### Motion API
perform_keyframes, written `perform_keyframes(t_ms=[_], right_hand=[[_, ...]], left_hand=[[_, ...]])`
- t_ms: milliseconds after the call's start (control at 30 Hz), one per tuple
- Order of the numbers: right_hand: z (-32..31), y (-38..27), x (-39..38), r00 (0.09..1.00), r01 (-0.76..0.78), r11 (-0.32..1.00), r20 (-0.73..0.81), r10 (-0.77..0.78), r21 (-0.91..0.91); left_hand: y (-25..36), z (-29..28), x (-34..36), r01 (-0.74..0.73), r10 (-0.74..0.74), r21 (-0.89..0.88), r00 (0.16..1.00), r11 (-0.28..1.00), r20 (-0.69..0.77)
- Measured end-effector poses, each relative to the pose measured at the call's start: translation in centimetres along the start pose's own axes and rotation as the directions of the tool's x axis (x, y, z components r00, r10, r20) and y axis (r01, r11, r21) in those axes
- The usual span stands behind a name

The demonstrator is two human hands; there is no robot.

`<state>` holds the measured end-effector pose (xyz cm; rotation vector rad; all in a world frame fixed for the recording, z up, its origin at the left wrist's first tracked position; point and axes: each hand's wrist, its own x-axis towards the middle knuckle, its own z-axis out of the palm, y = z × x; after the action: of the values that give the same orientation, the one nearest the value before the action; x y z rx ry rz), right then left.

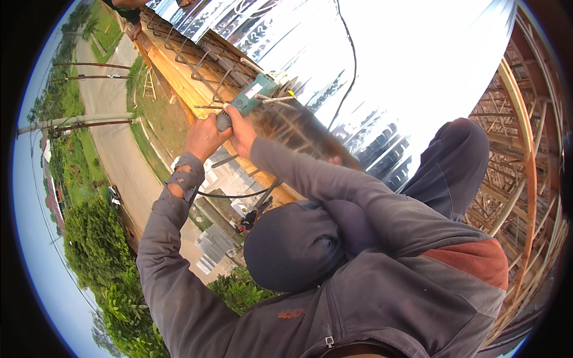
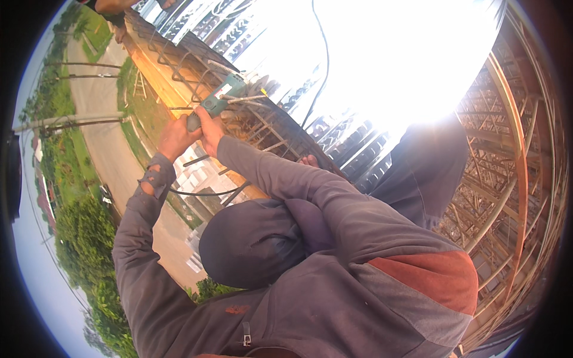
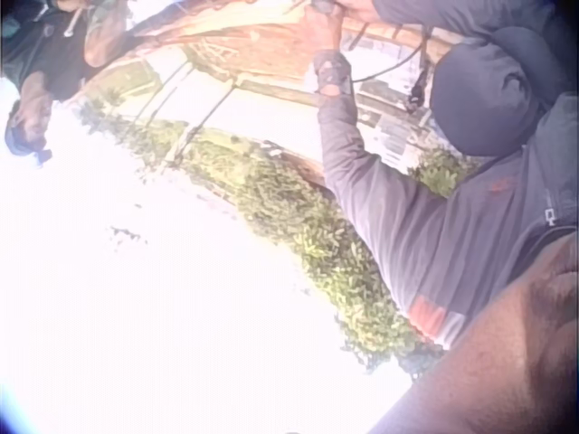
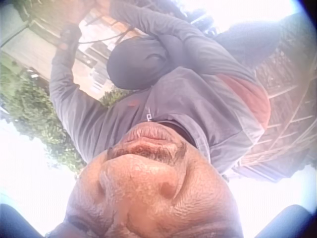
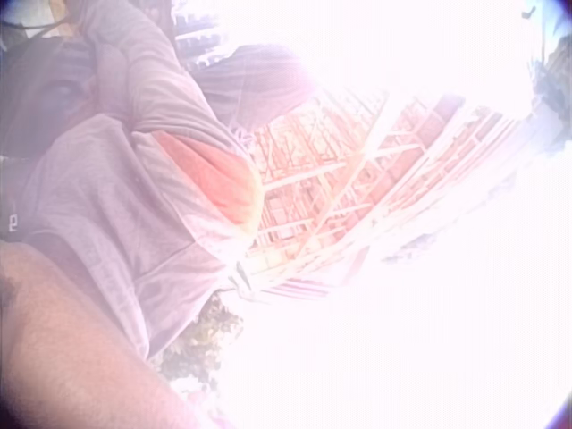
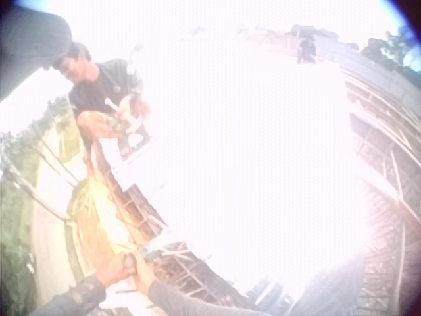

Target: The person uses an angle grinder to cut corrugated metal sheets on a roof. They reposition the sheets and continue cutting along the edges while another worker is present nearby.

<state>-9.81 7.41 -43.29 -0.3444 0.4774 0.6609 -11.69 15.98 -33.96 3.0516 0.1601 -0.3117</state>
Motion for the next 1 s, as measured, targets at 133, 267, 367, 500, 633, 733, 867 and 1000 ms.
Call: perform_keyframes(t_ms=[133, 267, 367, 500, 633, 733, 867, 1000], right_hand=[[0.0, 0.1, 0.0, 1.0, -0.007, 1.0, 0.004, 0.007, -0.001], [0.0, 0.3, -0.1, 1.0, -0.009, 1.0, -0.011, 0.009, -0.011], [0.0, 0.2, -0.2, 1.0, -0.011, 1.0, 0.004, 0.011, -0.01], [-0.1, 0.3, -0.7, 0.997, -0.078, 0.997, 0.019, 0.077, 0.022], [0.4, 0.2, -0.6, 1.0, -0.006, 0.999, -0.003, 0.006, -0.035], [0.1, -0.1, -0.5, 0.999, 0.017, 0.998, -0.042, -0.019, -0.063], [0.0, -0.2, -0.6, 0.999, 0.02, 0.999, -0.038, -0.022, -0.038], [-0.3, -0.2, 0.3, 0.999, 0.037, 0.999, -0.027, -0.038, -0.025]], left_hand=[[-0.3, 0.2, 0.0, -0.011, 0.011, 0.0, 1.0, 1.0, -0.012], [-0.5, 0.6, -0.2, -0.026, 0.026, 0.017, 0.999, 1.0, -0.042], [-0.8, 0.8, -0.3, -0.074, 0.075, 0.016, 0.992, 0.997, -0.1], [-0.3, 0.4, -0.5, 0.0, 0.0, 0.039, 1.0, 0.999, 0.005], [-0.3, 0.5, -0.4, 0.019, -0.019, -0.017, 1.0, 1.0, -0.017], [-0.4, 0.8, 0.1, 0.048, -0.05, -0.051, 0.998, 0.998, -0.03], [0.2, 0.6, -0.4, -0.024, 0.026, 0.038, 0.999, 0.999, -0.043], [0.3, 0.8, 0.5, 0.056, -0.054, -0.054, 0.998, 0.997, 0.03]])
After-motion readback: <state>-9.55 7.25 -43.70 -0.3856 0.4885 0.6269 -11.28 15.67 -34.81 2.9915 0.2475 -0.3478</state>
